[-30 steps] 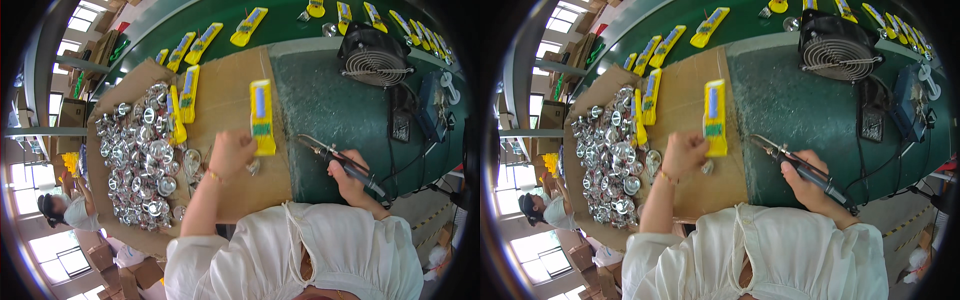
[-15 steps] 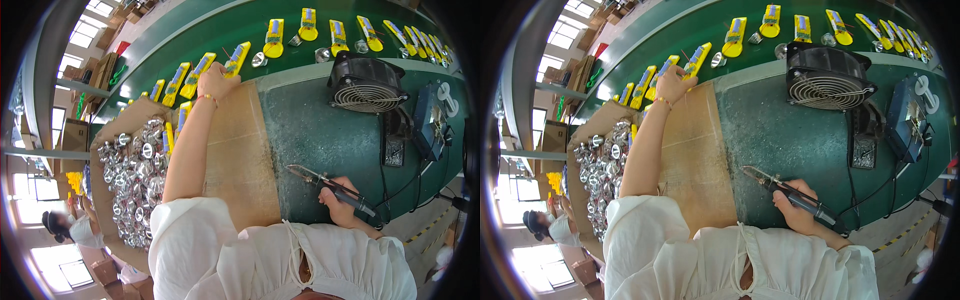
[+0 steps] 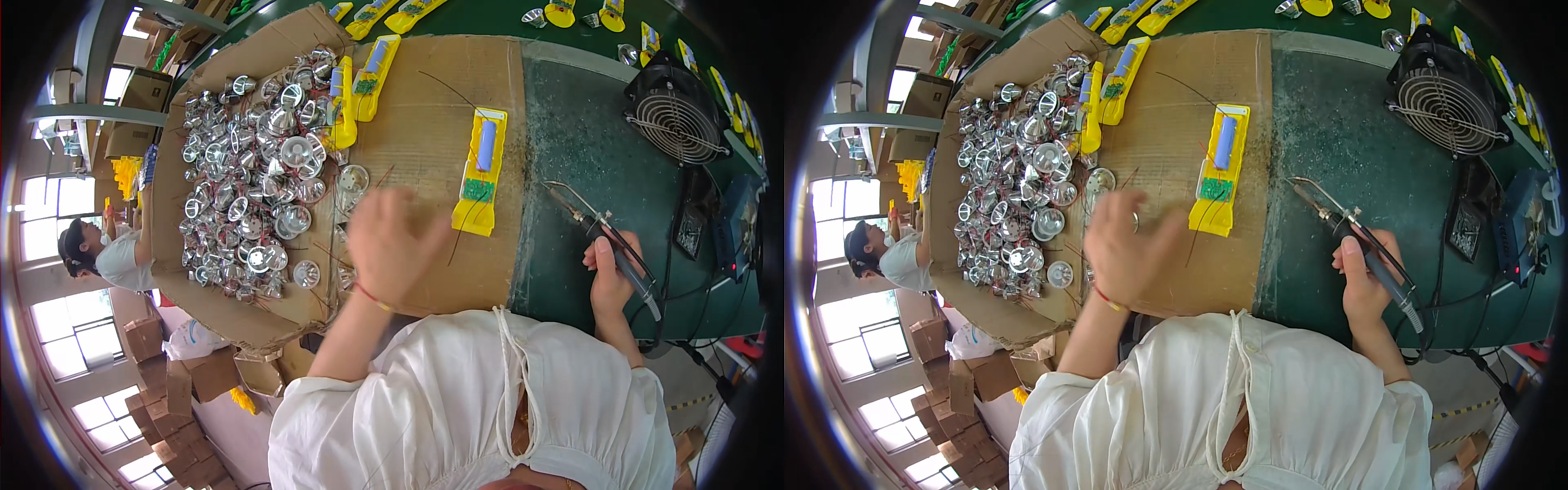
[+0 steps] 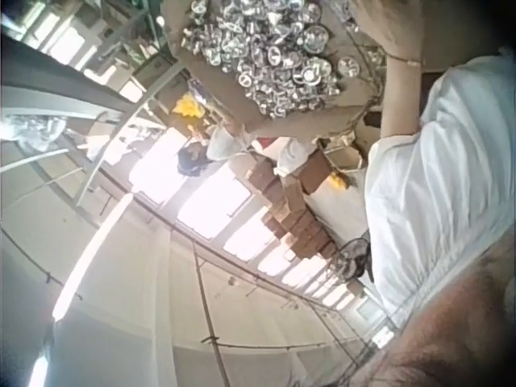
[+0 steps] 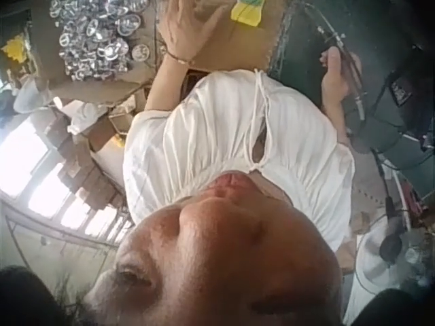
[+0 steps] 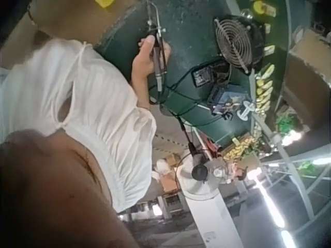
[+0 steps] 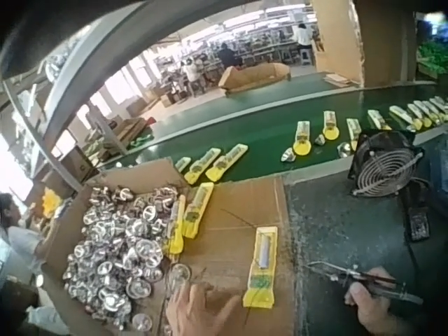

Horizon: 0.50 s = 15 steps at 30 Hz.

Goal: Soldering wires and circuit boards into plastic flashlight housings on an assembly line.

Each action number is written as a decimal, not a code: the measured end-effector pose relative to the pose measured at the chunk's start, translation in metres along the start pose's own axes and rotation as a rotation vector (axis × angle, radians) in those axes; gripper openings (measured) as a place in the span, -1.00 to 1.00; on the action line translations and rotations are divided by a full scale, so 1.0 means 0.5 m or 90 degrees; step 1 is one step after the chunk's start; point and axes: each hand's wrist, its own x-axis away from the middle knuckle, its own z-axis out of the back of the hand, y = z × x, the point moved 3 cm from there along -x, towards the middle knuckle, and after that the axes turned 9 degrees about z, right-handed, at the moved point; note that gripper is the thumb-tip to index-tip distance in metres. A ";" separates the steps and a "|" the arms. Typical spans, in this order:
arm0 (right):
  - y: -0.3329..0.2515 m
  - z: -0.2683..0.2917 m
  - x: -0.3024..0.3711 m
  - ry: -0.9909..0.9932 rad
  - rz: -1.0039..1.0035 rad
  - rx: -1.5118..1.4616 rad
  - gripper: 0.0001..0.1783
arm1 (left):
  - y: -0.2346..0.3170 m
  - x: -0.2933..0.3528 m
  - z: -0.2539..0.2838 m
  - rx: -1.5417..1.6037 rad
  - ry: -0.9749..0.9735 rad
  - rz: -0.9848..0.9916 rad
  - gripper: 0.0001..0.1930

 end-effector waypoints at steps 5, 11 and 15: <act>-0.030 -0.020 0.026 -0.046 0.022 -0.005 -0.80 | -0.105 -0.060 -0.024 -0.273 0.043 -0.054 -0.84; -0.045 -0.024 0.049 -0.045 -0.011 -0.002 -0.79 | -0.074 -0.065 -0.014 0.118 -0.108 0.040 -0.91; -0.056 -0.053 0.042 -0.109 0.026 0.009 -0.78 | -0.014 -0.025 -0.033 0.313 -0.193 0.064 -0.86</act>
